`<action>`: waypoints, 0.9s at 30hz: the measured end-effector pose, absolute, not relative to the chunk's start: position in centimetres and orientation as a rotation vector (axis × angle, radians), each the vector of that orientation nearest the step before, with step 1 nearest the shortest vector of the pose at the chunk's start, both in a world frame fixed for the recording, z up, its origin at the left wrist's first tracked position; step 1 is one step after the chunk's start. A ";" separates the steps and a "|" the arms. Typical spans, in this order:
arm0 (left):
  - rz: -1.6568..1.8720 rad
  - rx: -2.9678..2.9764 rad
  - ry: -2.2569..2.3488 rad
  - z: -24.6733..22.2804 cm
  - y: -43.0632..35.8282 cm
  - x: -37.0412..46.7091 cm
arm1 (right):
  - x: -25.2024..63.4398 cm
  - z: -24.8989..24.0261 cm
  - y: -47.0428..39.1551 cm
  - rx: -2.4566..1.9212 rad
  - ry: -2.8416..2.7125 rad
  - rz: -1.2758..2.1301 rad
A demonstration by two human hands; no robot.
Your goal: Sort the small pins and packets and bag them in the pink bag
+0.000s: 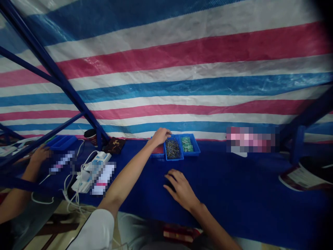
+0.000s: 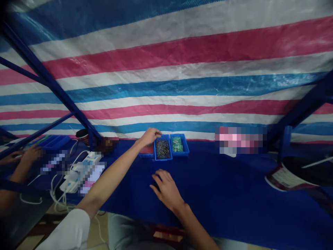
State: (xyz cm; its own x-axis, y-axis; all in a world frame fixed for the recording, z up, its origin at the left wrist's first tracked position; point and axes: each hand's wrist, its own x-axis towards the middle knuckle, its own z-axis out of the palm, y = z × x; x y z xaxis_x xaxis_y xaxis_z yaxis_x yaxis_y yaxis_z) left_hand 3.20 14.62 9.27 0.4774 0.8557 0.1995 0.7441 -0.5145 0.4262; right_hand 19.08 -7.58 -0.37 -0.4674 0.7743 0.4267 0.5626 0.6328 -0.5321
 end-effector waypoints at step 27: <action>1.238 2.632 1.221 8.2 7.8 3.6 | 20.4 -0.9 -0.9 -0.268 -2.693 -0.003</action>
